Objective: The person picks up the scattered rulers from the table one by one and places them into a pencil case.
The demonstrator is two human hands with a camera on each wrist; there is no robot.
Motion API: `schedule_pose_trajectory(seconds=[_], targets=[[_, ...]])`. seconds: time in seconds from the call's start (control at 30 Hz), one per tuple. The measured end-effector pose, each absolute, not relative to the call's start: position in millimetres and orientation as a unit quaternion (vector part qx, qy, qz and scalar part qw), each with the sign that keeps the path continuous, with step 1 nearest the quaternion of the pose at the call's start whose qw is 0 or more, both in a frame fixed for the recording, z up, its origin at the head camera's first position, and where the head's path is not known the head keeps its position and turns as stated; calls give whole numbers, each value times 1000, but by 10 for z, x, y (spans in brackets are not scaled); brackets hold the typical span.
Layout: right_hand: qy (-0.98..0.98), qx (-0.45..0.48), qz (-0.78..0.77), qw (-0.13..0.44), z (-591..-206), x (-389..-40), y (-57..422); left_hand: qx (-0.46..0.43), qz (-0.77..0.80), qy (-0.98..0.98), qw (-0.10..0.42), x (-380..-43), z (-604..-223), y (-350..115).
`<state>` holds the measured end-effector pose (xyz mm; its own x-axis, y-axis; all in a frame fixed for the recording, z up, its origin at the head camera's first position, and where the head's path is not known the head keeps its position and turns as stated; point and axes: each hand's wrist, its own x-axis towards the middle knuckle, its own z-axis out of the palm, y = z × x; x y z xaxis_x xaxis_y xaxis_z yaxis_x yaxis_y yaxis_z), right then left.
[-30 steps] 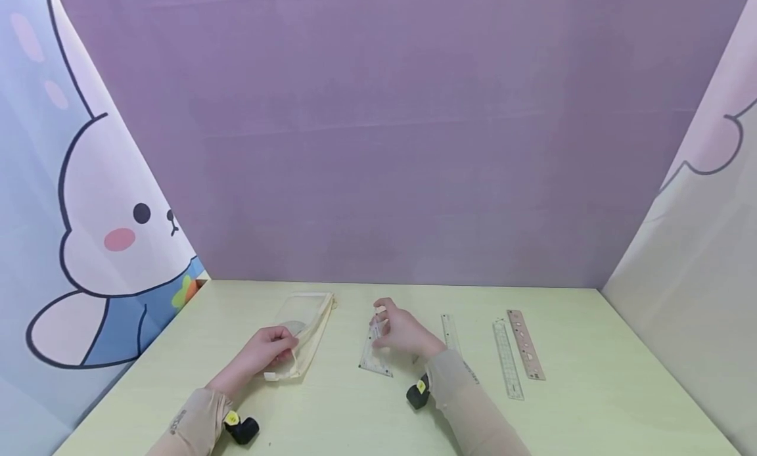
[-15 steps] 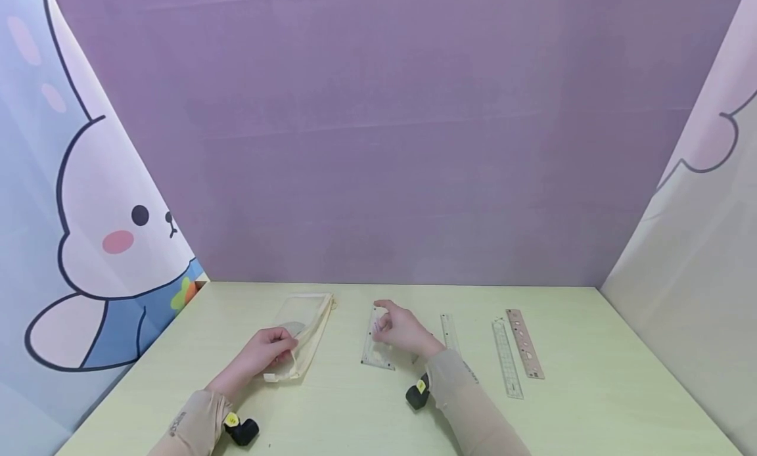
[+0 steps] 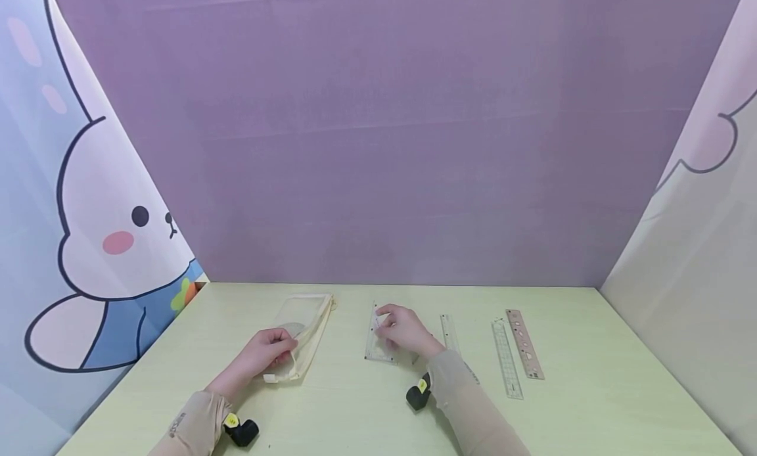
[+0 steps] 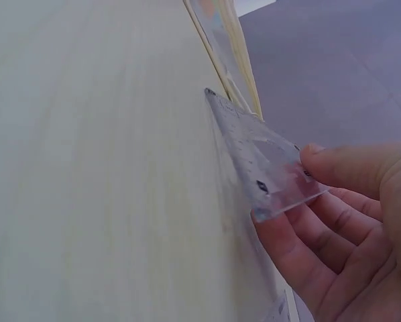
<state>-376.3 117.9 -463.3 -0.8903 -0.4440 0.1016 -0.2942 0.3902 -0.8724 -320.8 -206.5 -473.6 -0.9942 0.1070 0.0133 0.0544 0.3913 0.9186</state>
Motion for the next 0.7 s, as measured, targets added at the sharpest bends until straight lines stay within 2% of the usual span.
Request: schedule_pose_trajectory(seconds=[0.7], targets=[[763,-160,-614,118,-4602,-3766,1216,51,553,832,22,-3224,-4757,-2073]])
